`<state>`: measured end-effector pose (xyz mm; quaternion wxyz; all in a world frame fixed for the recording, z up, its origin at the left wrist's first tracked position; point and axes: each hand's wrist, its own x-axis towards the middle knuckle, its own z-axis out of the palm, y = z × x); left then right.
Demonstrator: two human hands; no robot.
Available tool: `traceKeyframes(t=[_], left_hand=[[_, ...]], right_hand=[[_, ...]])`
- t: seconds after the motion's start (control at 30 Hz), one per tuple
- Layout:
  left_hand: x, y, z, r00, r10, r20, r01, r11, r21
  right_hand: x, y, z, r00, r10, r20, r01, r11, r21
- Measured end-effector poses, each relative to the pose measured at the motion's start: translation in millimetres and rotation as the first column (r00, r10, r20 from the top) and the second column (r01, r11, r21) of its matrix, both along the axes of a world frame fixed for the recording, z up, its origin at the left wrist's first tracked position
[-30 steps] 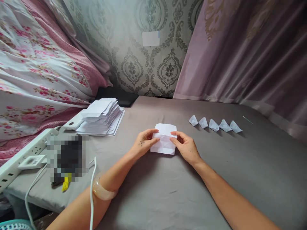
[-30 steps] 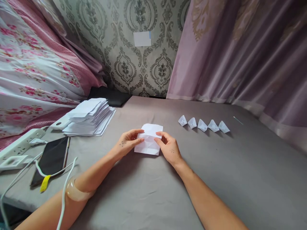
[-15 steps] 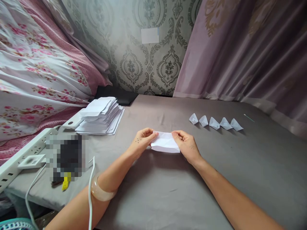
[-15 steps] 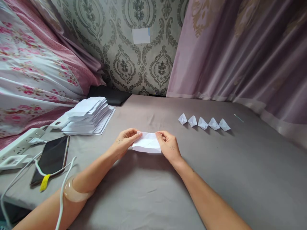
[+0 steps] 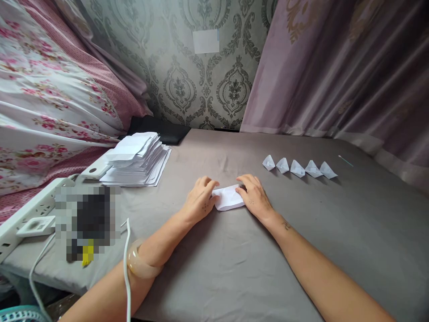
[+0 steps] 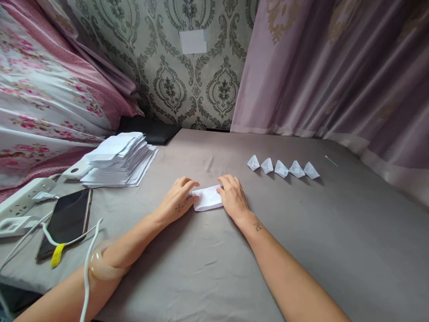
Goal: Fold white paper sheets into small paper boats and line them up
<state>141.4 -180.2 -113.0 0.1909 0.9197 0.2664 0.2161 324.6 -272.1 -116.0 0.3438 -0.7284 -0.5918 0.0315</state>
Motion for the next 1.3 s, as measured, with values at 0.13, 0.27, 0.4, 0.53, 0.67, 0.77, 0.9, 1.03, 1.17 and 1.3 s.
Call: traceKeyframes(t=[0.13,0.27,0.4,0.53,0.67,0.77,0.9,1.03,1.17,1.3], left_hand=[[1.6,-2.1,2.9,0.956,-0.285,-0.067,0.288,0.957,0.042],[-0.7,-4.6,3.4,0.948,-0.317,-0.04,0.314,0.947,-0.068],[-6.4,0.1,6.0,0.955,-0.286,-0.077,0.278,0.955,-0.101],[-11.2,6.4,13.6,0.948,-0.307,-0.079,0.291,0.942,-0.166],[-11.8,7.5,19.1,0.953,-0.302,-0.023,0.289,0.928,-0.237],[-8.9,8.0,16.9,0.974,-0.223,0.039,0.225,0.938,-0.263],[-3.5,12.2,7.6,0.992,-0.074,0.098,0.097,0.961,-0.259],[2.4,17.4,0.4,0.987,0.021,0.161,0.034,0.943,-0.331],[8.2,21.7,1.1,0.947,0.166,0.275,0.016,0.832,-0.555],[14.0,21.3,8.3,0.907,0.207,0.366,0.12,0.708,-0.696]], right_hand=[[-20.7,-6.8,3.7,0.987,0.159,0.021,-0.159,0.987,0.014],[-36.7,-13.5,2.3,0.983,0.182,0.002,-0.181,0.98,-0.085],[-27.4,-20.5,0.2,0.996,-0.007,0.087,0.024,0.98,-0.199],[-12.4,-24.1,-2.7,0.982,-0.125,0.141,0.156,0.961,-0.23],[-6.3,-21.5,-7.4,0.985,-0.118,0.123,0.144,0.964,-0.223],[-5.3,-18.2,-8.6,0.989,-0.142,0.045,0.148,0.964,-0.223],[-6.1,-15.0,-5.4,0.977,-0.208,-0.049,0.19,0.95,-0.249],[-4.8,-12.0,-4.5,0.967,-0.228,-0.114,0.2,0.956,-0.213],[-0.3,-7.4,-8.7,0.919,-0.14,-0.37,0.134,0.99,-0.042],[1.4,-3.5,-11.5,0.828,-0.027,-0.561,0.091,0.992,0.087]])
